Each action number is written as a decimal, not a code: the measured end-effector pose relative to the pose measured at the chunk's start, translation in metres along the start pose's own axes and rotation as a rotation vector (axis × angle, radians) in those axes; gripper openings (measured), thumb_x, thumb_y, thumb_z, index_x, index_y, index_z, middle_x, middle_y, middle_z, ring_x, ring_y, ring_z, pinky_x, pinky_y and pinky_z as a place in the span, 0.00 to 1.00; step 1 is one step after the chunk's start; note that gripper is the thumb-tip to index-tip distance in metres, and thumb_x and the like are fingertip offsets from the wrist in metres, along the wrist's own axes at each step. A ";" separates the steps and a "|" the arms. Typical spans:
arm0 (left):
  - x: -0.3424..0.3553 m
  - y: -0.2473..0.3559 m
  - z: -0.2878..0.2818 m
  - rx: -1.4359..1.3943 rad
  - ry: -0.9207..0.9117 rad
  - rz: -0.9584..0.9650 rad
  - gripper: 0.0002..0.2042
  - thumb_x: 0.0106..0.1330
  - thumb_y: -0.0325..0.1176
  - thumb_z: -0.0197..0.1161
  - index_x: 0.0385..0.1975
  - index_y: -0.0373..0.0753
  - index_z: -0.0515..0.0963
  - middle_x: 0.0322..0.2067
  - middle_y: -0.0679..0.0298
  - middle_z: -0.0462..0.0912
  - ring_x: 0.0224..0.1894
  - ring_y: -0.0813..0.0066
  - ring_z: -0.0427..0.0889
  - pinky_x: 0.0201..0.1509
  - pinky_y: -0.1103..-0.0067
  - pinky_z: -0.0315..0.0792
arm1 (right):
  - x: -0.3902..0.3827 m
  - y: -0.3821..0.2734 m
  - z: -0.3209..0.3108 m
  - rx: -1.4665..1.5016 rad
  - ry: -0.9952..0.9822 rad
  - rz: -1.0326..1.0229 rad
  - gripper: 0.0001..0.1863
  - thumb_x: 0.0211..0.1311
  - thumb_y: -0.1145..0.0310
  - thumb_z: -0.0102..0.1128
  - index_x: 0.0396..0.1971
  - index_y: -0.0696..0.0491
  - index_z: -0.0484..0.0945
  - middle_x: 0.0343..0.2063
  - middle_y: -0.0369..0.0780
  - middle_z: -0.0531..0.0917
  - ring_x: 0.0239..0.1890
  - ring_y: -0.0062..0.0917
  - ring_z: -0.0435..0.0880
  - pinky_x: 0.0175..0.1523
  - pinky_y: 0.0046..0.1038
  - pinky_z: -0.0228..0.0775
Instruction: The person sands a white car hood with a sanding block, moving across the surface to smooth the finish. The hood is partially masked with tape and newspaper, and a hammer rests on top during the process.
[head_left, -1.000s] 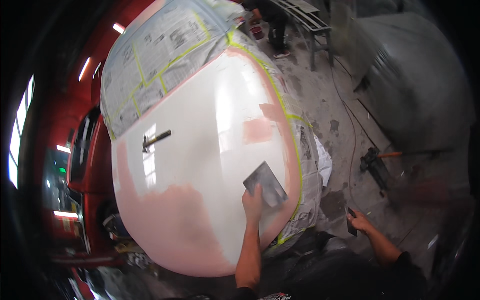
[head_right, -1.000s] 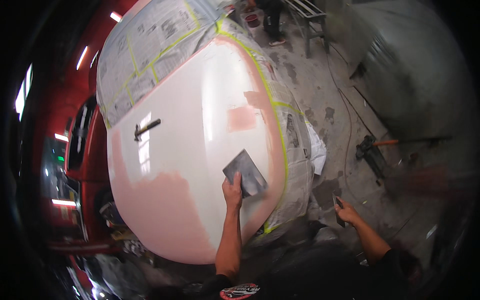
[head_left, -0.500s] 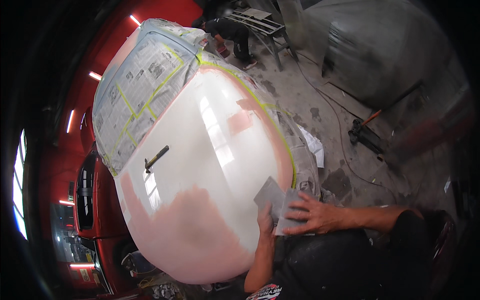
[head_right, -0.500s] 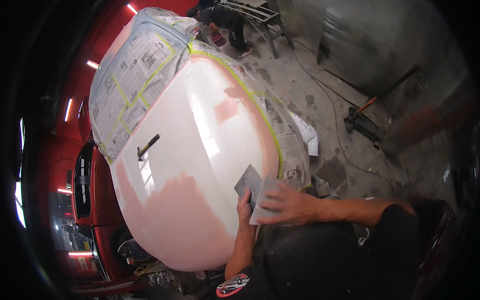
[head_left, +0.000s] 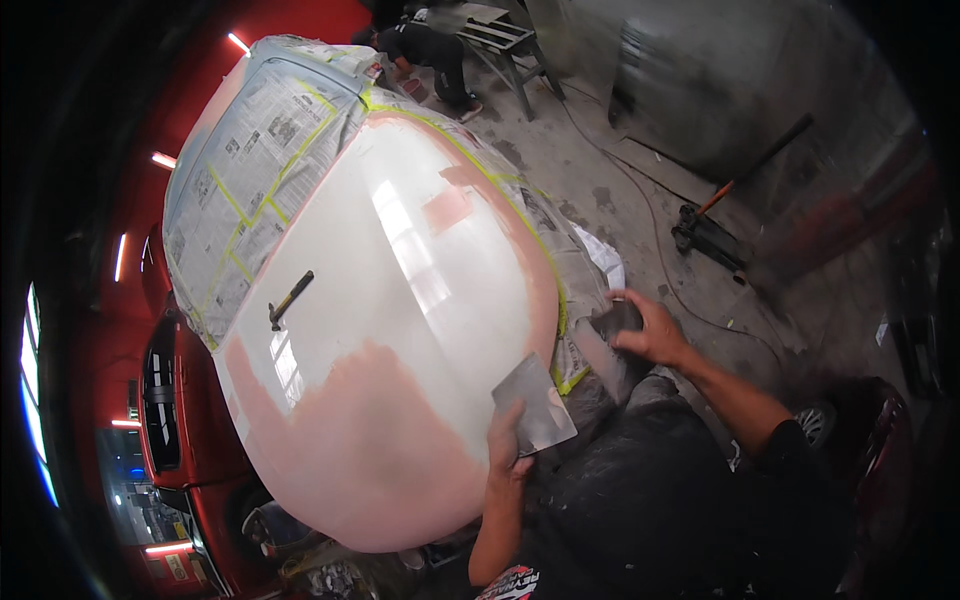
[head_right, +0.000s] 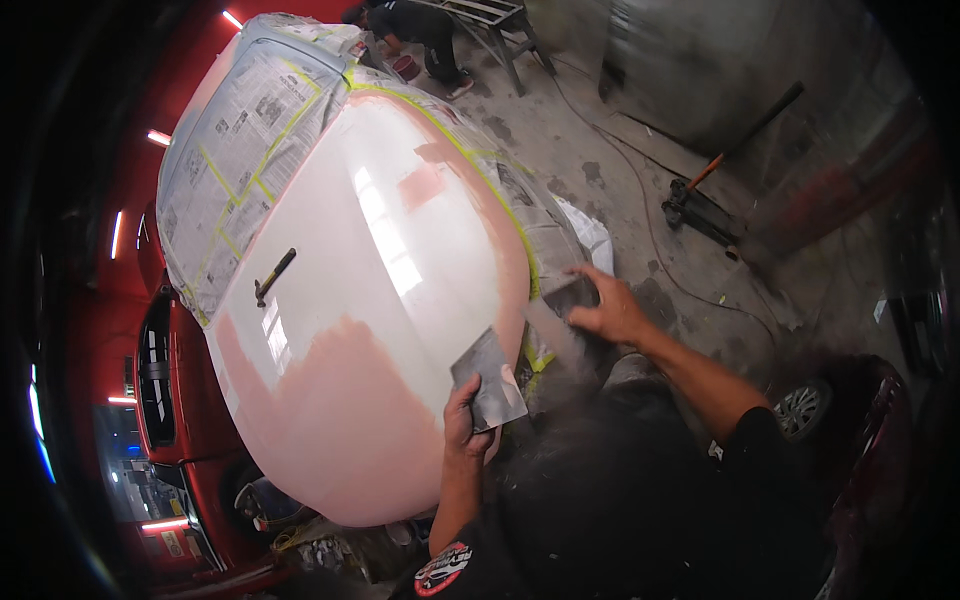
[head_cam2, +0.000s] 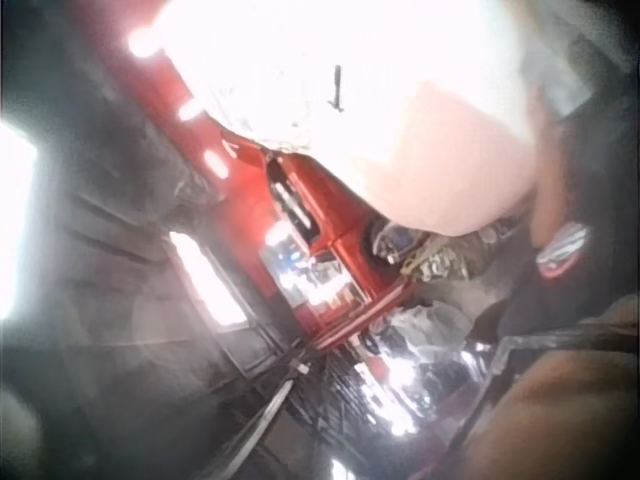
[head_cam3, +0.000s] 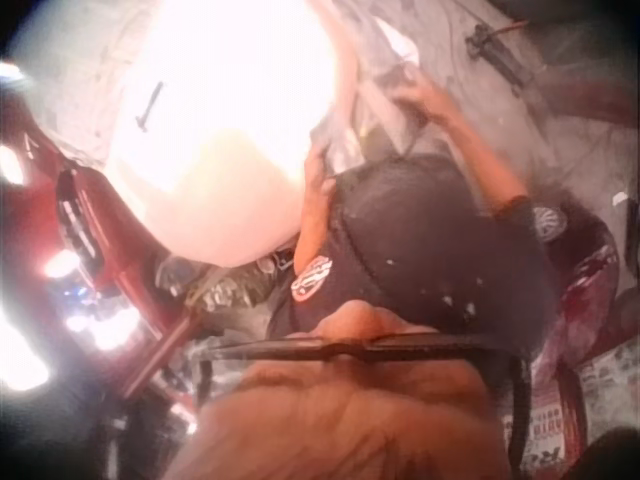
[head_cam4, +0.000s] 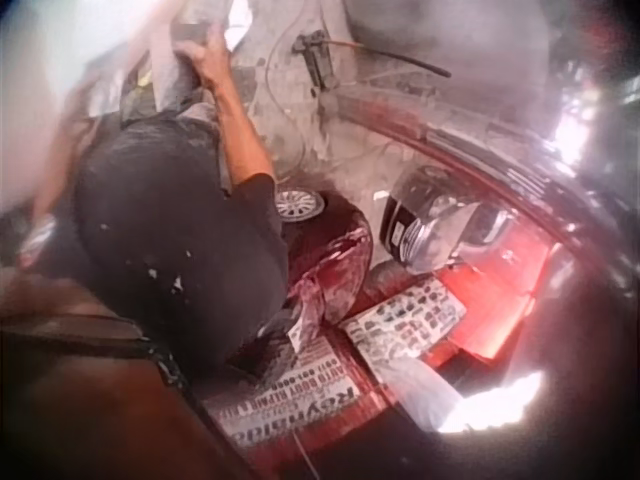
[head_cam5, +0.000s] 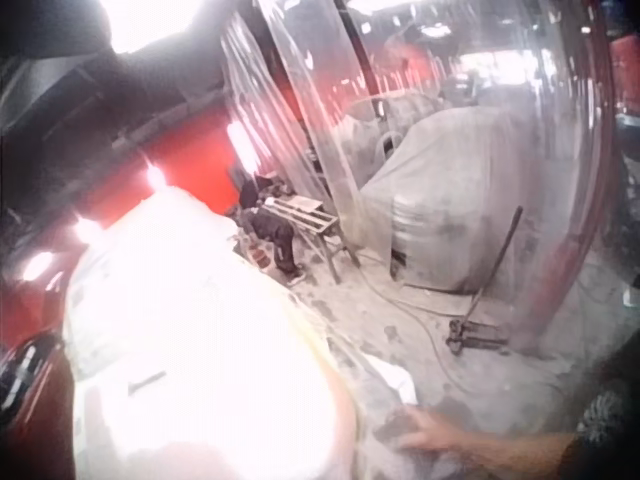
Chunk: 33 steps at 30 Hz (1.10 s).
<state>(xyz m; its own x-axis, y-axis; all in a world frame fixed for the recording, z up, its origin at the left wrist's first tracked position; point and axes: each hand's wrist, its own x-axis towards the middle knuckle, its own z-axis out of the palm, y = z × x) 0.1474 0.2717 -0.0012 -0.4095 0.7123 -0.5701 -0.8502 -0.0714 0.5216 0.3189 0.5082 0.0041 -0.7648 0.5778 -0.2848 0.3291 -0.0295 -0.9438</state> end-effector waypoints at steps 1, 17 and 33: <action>0.003 -0.008 -0.002 0.003 0.007 -0.044 0.17 0.69 0.29 0.56 0.56 0.31 0.70 0.47 0.54 0.81 0.47 0.61 0.84 0.52 0.66 0.80 | 0.003 -0.005 -0.002 0.177 -0.064 0.098 0.35 0.45 0.65 0.66 0.59 0.52 0.72 0.41 0.44 0.82 0.46 0.34 0.79 0.58 0.28 0.67; -0.005 0.023 0.079 0.440 0.039 0.277 0.24 0.75 0.31 0.49 0.68 0.32 0.59 0.58 0.54 0.73 0.58 0.65 0.75 0.63 0.70 0.70 | -0.002 -0.005 0.007 -0.348 0.041 -0.569 0.31 0.49 0.75 0.62 0.58 0.47 0.74 0.48 0.44 0.77 0.52 0.40 0.76 0.57 0.39 0.68; -0.009 0.037 0.041 0.377 0.512 0.785 0.18 0.69 0.29 0.59 0.56 0.29 0.70 0.49 0.54 0.78 0.46 0.67 0.80 0.51 0.72 0.76 | -0.013 0.055 0.045 -0.248 -0.576 -0.408 0.35 0.44 0.82 0.57 0.60 0.49 0.75 0.56 0.46 0.79 0.60 0.44 0.76 0.65 0.37 0.67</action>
<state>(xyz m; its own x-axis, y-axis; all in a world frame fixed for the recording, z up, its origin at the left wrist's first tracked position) 0.1330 0.2916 0.0494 -0.9764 0.1670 -0.1371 -0.1555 -0.1025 0.9825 0.3218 0.4621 -0.0517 -0.9995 -0.0167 -0.0272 0.0204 0.3196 -0.9473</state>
